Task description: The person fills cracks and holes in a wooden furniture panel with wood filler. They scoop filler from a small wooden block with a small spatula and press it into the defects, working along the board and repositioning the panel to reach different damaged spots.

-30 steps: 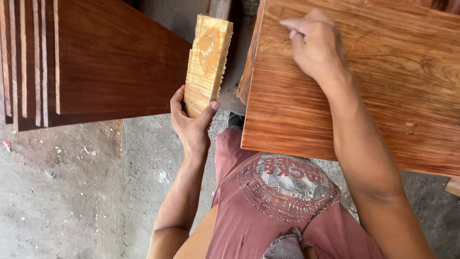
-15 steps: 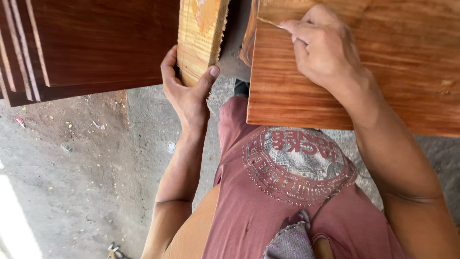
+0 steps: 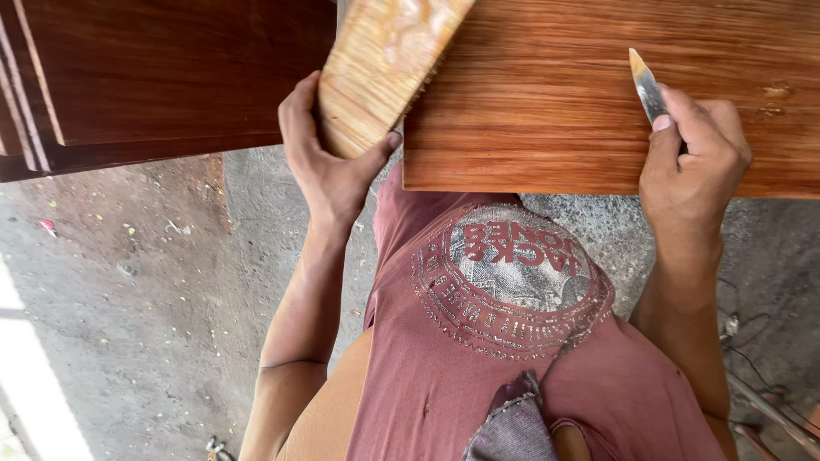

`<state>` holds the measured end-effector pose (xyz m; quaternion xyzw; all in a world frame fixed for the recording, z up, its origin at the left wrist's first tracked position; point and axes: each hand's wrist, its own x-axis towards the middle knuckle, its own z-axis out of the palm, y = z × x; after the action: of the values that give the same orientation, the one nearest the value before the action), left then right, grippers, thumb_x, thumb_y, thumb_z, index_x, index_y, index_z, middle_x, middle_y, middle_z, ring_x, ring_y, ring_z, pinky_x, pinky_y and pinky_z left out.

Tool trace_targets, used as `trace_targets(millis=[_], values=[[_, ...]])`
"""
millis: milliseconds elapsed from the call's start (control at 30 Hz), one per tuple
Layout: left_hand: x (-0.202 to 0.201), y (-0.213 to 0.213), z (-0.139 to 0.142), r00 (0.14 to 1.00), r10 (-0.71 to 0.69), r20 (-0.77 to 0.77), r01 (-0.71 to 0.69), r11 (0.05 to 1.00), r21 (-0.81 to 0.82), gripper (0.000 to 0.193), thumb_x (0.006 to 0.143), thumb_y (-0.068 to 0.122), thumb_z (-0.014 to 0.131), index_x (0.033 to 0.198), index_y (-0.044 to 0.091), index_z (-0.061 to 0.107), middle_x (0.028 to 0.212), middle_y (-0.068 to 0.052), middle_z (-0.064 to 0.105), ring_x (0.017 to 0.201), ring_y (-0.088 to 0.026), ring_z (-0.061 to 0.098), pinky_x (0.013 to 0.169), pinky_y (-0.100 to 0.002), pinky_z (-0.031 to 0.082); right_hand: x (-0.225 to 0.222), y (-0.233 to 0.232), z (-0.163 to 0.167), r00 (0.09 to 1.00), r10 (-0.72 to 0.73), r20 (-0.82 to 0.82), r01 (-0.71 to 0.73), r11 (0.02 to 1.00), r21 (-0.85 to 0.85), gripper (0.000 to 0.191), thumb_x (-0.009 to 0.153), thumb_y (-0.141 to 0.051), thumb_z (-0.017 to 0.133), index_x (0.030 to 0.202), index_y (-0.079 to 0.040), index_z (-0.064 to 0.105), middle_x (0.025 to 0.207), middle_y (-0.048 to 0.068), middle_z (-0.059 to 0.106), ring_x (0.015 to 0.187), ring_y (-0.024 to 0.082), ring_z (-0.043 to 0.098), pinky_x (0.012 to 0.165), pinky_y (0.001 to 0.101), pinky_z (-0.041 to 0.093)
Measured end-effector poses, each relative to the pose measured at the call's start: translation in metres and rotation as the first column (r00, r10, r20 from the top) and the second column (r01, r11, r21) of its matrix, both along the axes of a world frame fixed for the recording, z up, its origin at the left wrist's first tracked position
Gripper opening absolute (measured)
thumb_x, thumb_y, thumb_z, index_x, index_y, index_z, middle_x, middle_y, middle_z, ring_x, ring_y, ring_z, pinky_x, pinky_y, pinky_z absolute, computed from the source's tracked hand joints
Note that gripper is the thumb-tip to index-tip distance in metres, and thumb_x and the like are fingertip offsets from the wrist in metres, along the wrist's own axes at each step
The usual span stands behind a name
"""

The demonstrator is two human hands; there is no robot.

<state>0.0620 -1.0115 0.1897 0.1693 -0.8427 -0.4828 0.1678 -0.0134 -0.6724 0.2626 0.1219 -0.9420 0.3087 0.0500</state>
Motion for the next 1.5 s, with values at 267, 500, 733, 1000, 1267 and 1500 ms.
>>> trace_targets(millis=[267,500,733,1000,1267,1500], values=[[-0.063,0.038,0.027,0.9,-0.435,-0.034,0.4,0.855,-0.329,0.098,0.061,0.025,0.102,0.142,0.001,0.052,0.137,-0.016,0.055,0.125,-0.037,0.051,0.111,-0.045,0.047,0.033,0.043,0.002,0.974,-0.202,0.099,0.216,0.964,-0.152,0.026,0.099,0.004,0.059,0.122,-0.001,0.07,0.106,0.014,0.061,0.085,0.025,0.066,0.074,0.0358,0.052],[-0.12,0.06,0.032,0.768,-0.632,0.106,0.616,0.683,-0.392,0.101,0.059,0.039,0.1,0.137,-0.004,0.053,0.128,-0.021,0.05,0.117,-0.04,0.046,0.104,-0.048,0.042,0.053,0.012,-0.008,0.975,-0.126,-0.185,0.139,0.988,0.064,0.024,0.104,0.004,0.069,0.126,-0.002,0.075,0.109,0.015,0.062,0.099,0.031,0.064,0.085,0.0414,0.052],[-0.13,0.041,0.023,0.629,-0.773,0.083,0.731,0.55,-0.405,0.106,0.064,0.045,0.095,0.144,-0.008,0.05,0.126,-0.025,0.049,0.115,-0.04,0.047,0.101,-0.047,0.042,0.031,-0.061,-0.004,0.95,-0.231,-0.209,0.272,0.941,0.199,0.028,0.101,0.002,0.068,0.127,-0.003,0.075,0.105,0.014,0.058,0.1,0.033,0.059,0.084,0.0432,0.05],[-0.144,0.043,0.018,0.632,-0.774,0.042,0.722,0.568,-0.397,0.102,0.058,0.043,0.093,0.138,-0.007,0.054,0.117,-0.02,0.055,0.108,-0.036,0.052,0.095,-0.046,0.044,0.013,-0.106,-0.004,0.925,-0.318,-0.207,0.366,0.892,0.265,0.03,0.092,-0.003,0.064,0.119,-0.005,0.076,0.092,0.013,0.058,0.092,0.033,0.06,0.078,0.0447,0.052],[-0.146,0.04,0.023,0.617,-0.787,-0.004,0.728,0.573,-0.377,0.1,0.059,0.046,0.091,0.135,-0.007,0.055,0.114,-0.02,0.055,0.107,-0.037,0.053,0.093,-0.046,0.046,0.065,-0.098,0.0,0.849,-0.517,-0.113,0.527,0.844,0.1,0.025,0.096,-0.003,0.062,0.118,-0.005,0.075,0.1,0.014,0.067,0.082,0.032,0.068,0.072,0.0416,0.055],[-0.141,0.039,0.002,0.626,-0.779,-0.026,0.699,0.575,-0.425,0.101,0.056,0.04,0.093,0.136,-0.007,0.053,0.116,-0.024,0.051,0.108,-0.042,0.051,0.092,-0.048,0.045,0.138,-0.104,0.0,0.809,-0.585,-0.054,0.586,0.797,0.145,0.027,0.097,0.003,0.065,0.12,-0.006,0.076,0.101,0.015,0.065,0.081,0.029,0.066,0.072,0.0384,0.053]])
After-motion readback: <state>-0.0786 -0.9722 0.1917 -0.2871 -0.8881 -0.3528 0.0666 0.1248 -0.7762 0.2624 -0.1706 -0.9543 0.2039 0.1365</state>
